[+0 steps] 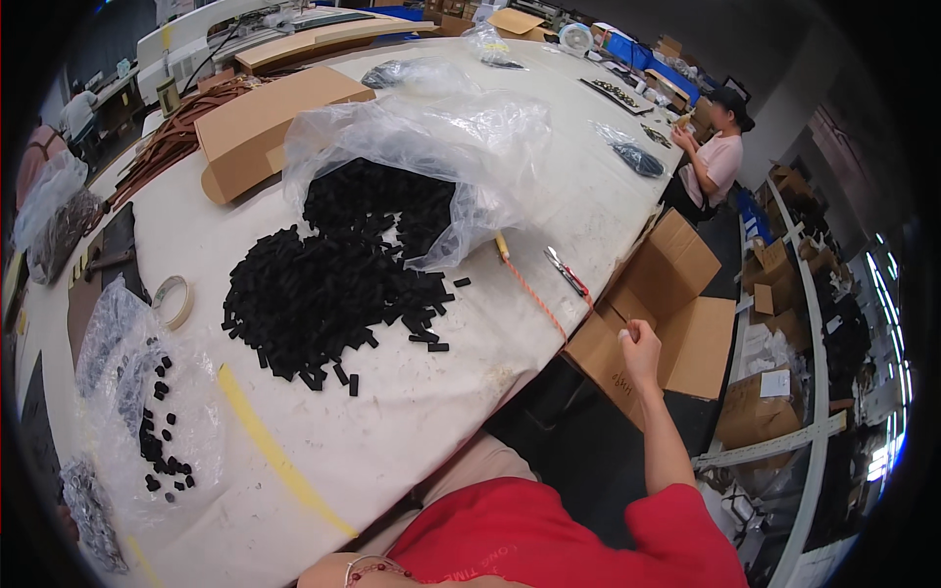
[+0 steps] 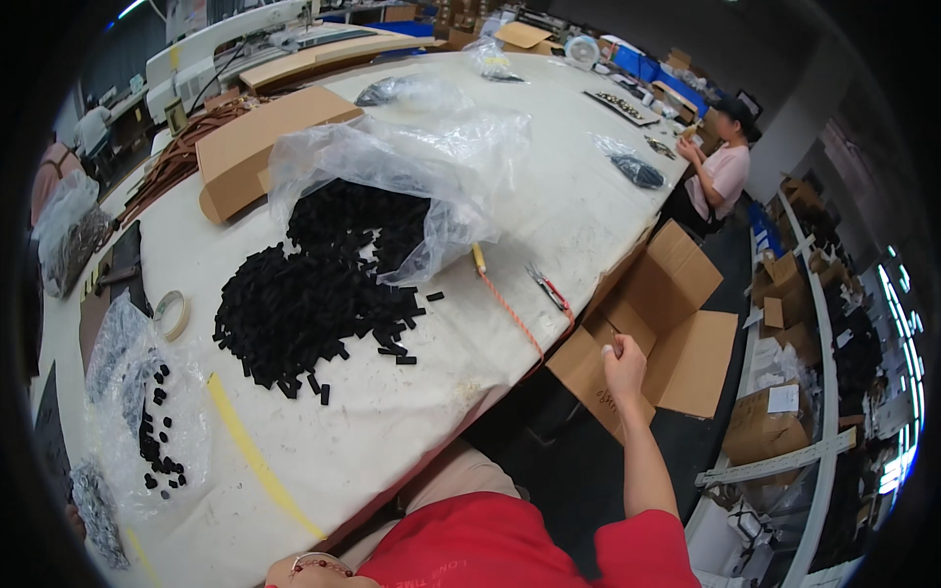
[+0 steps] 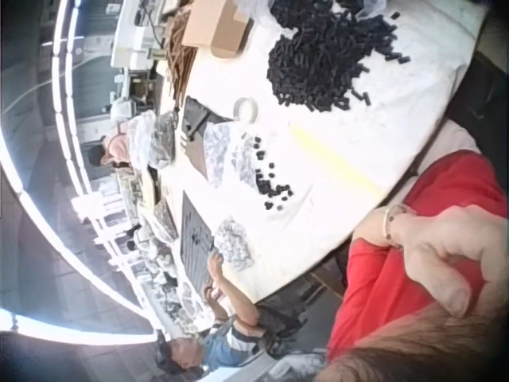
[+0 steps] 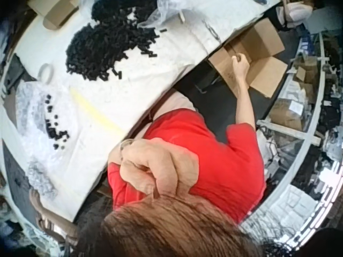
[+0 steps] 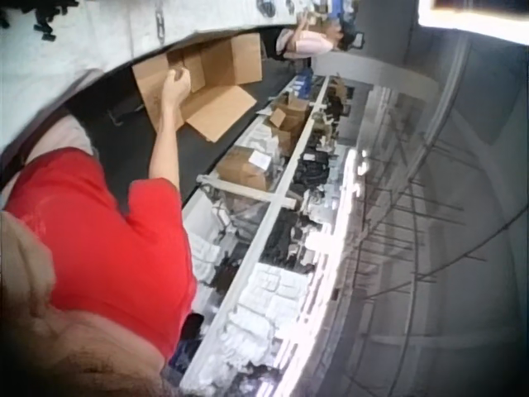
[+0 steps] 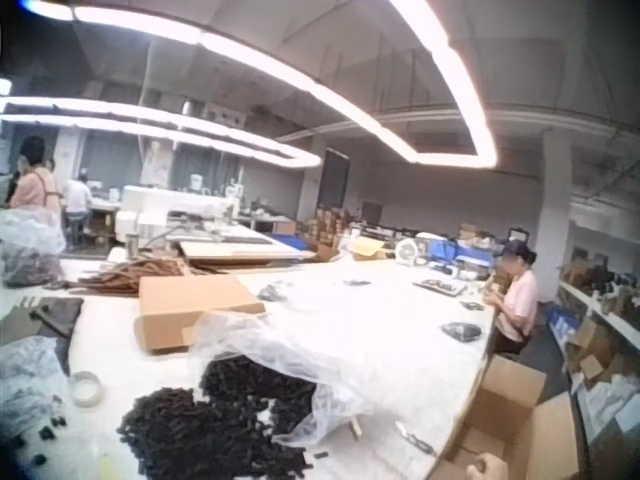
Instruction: The person assembles small black plastic components onto thin wires or straps at a workshop table, using tweezers to manipulate the components.
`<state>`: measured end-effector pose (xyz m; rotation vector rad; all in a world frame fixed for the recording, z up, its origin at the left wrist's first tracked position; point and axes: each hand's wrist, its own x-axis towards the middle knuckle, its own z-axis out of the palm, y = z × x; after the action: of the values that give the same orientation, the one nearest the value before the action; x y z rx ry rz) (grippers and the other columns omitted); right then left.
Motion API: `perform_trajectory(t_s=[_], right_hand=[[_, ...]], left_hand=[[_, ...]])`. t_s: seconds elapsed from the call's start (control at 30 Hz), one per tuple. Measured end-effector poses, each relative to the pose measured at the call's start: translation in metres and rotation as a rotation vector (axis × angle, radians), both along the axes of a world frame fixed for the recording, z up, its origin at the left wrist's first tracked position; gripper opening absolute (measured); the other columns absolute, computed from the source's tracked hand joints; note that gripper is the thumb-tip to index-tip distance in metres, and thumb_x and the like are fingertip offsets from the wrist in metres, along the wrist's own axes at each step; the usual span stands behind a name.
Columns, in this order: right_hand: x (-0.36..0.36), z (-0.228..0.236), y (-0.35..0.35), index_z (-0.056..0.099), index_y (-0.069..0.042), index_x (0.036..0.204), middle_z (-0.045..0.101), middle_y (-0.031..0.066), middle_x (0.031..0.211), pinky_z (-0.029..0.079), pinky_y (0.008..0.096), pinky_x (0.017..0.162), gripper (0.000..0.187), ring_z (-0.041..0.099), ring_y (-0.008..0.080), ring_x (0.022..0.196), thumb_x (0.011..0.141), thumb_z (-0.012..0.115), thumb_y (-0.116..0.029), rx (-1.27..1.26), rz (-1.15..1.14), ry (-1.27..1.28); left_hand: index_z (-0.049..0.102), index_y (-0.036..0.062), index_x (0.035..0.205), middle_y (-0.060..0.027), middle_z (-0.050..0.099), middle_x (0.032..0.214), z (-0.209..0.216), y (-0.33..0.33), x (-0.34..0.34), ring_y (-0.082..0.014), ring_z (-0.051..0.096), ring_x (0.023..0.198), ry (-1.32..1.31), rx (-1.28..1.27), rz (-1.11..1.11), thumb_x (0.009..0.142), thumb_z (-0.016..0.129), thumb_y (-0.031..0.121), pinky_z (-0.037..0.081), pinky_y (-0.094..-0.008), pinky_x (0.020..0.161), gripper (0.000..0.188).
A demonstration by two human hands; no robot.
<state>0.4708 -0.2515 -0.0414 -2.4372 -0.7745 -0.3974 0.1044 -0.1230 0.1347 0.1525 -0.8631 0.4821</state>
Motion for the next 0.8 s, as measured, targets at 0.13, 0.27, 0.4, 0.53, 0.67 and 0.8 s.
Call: perform_trajectory(t_s=[0.13, 0.27, 0.4, 0.53, 0.67, 0.8], right_hand=[[-0.006, 0.030, 0.056, 0.047, -0.006, 0.112, 0.059, 0.0138, 0.076, 0.043, 0.0394, 0.065, 0.055, 0.058, 0.0283, 0.074, 0.071, 0.061, -0.040, 0.107, -0.185, 0.189], [0.019, 0.044, 0.089, 0.045, -0.008, 0.114, 0.060, 0.0172, 0.085, 0.043, 0.0431, 0.072, 0.064, 0.057, 0.0325, 0.086, 0.068, 0.057, -0.051, 0.010, -0.326, 0.079], [0.048, 0.043, 0.094, 0.054, -0.003, 0.097, 0.059, 0.0207, 0.092, 0.042, 0.0448, 0.075, 0.046, 0.054, 0.0356, 0.092, 0.069, 0.056, -0.039, -0.124, -0.367, 0.217], [0.057, 0.048, 0.083, 0.056, 0.003, 0.083, 0.058, 0.0230, 0.090, 0.042, 0.0455, 0.075, 0.033, 0.054, 0.0374, 0.089, 0.069, 0.051, -0.027, -0.133, -0.342, 0.146], [0.085, 0.082, 0.021, 0.056, 0.004, 0.079, 0.056, 0.0267, 0.081, 0.042, 0.0452, 0.069, 0.026, 0.055, 0.0394, 0.080, 0.067, 0.049, -0.017, -0.227, -0.301, -0.088], [0.088, 0.100, -0.036, 0.050, 0.004, 0.071, 0.055, 0.0266, 0.075, 0.042, 0.0472, 0.065, 0.012, 0.053, 0.0414, 0.075, 0.066, 0.046, -0.006, -0.461, -0.242, -0.245]], left_hand=[[0.053, -0.0089, 0.087, -0.0214, 0.054, 0.086, 0.004, -0.002, 0.002, -0.0262, 0.050, 0.074, 0.076, 0.046, 0.001, 0.080, 0.051, 0.011, 0.041, -0.0337, 0.063, 0.021], [0.053, -0.0089, 0.087, -0.0217, 0.054, 0.085, 0.004, -0.007, 0.006, -0.0274, 0.051, 0.070, 0.063, 0.060, 0.050, 0.079, 0.052, 0.010, 0.041, -0.0340, 0.059, 0.021], [0.054, -0.0088, 0.084, -0.0227, 0.054, 0.085, -0.002, -0.007, 0.011, -0.0290, 0.052, 0.066, -0.043, 0.078, -0.030, 0.078, 0.052, 0.010, 0.041, -0.0351, 0.056, 0.020], [0.055, -0.0075, 0.080, -0.0229, 0.054, 0.085, -0.003, 0.014, 0.044, -0.0301, 0.053, 0.069, -0.546, 0.355, 0.177, 0.077, 0.053, 0.012, 0.042, -0.0348, 0.057, 0.020], [0.055, -0.0082, 0.081, -0.0232, 0.054, 0.084, -0.006, -0.006, 0.006, -0.0307, 0.053, 0.071, 0.037, 0.038, 0.085, 0.078, 0.053, 0.012, 0.042, -0.0343, 0.059, 0.020], [0.055, -0.0101, 0.084, -0.0236, 0.055, 0.084, 0.002, 0.015, 0.001, -0.0307, 0.053, 0.071, 0.106, 0.151, -0.068, 0.079, 0.052, 0.012, 0.043, -0.0345, 0.061, 0.023]])
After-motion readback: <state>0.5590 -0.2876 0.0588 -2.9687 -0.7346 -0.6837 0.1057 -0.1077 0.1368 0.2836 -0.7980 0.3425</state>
